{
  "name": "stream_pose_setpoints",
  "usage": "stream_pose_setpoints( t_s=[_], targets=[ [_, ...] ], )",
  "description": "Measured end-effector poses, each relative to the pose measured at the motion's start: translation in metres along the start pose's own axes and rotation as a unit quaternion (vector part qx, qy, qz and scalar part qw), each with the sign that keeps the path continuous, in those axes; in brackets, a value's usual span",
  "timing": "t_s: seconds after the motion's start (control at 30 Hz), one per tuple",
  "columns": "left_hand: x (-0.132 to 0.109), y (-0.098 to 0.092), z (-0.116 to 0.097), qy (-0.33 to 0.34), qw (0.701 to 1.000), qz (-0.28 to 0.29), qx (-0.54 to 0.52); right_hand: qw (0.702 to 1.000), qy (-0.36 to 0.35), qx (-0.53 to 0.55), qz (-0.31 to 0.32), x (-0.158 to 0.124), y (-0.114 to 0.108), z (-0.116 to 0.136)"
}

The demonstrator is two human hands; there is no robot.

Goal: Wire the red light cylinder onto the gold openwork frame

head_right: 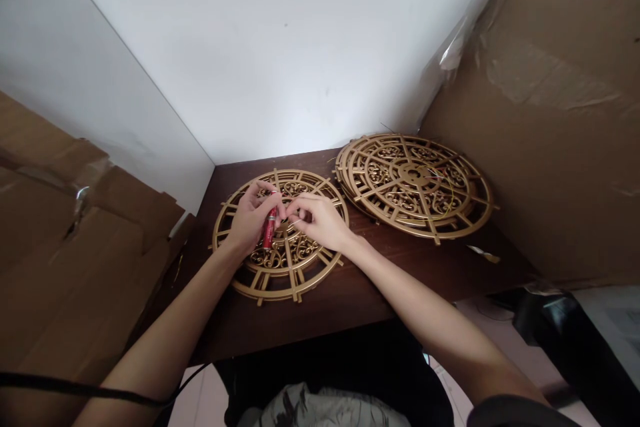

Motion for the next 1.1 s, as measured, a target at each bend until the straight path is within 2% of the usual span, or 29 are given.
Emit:
stream_pose_setpoints(
  t_s=[0.13, 0.23, 0.33, 0.43, 0.57, 0.8, 1.1],
  targets=[
    [0.0, 0.001, 0.001, -0.001, 1.0, 0.011, -0.005, 0.999, 0.032, 0.028, -0.008, 0.001, -0.001, -0.002],
    [0.001, 0.001, 0.0, 0.013, 1.0, 0.006, -0.011, 0.993, 0.084, 0.084, -0.026, 0.001, -0.001, -0.007],
    [0.001, 0.001, -0.001, 0.021, 1.0, -0.003, -0.016, 0.975, 0.135, 0.164, -0.064, 0.002, -0.003, -0.01],
    [0.001, 0.001, 0.0, 0.017, 1.0, -0.007, -0.007, 0.954, 0.155, 0.23, -0.112, 0.003, -0.005, -0.011],
    [0.001, 0.001, 0.001, 0.023, 0.999, -0.006, 0.047, 0.944, 0.15, 0.254, -0.146, 0.003, -0.006, -0.011],
    [-0.004, 0.008, 0.002, 0.034, 0.986, 0.099, 0.131, 0.961, 0.103, 0.185, -0.176, 0.0, -0.011, -0.011],
    [-0.003, 0.008, 0.003, 0.059, 0.979, 0.124, 0.153, 0.967, 0.083, 0.158, -0.184, 0.0, -0.013, -0.008]
  ],
)
Point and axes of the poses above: each hand's wrist, its own x-axis towards the middle knuckle, its own y-axis out of the palm, z = x × y, the point moved 4 cm from there along x, towards the middle knuckle, and after that the axes turned 9 degrees about -z, right-handed, at the moved point
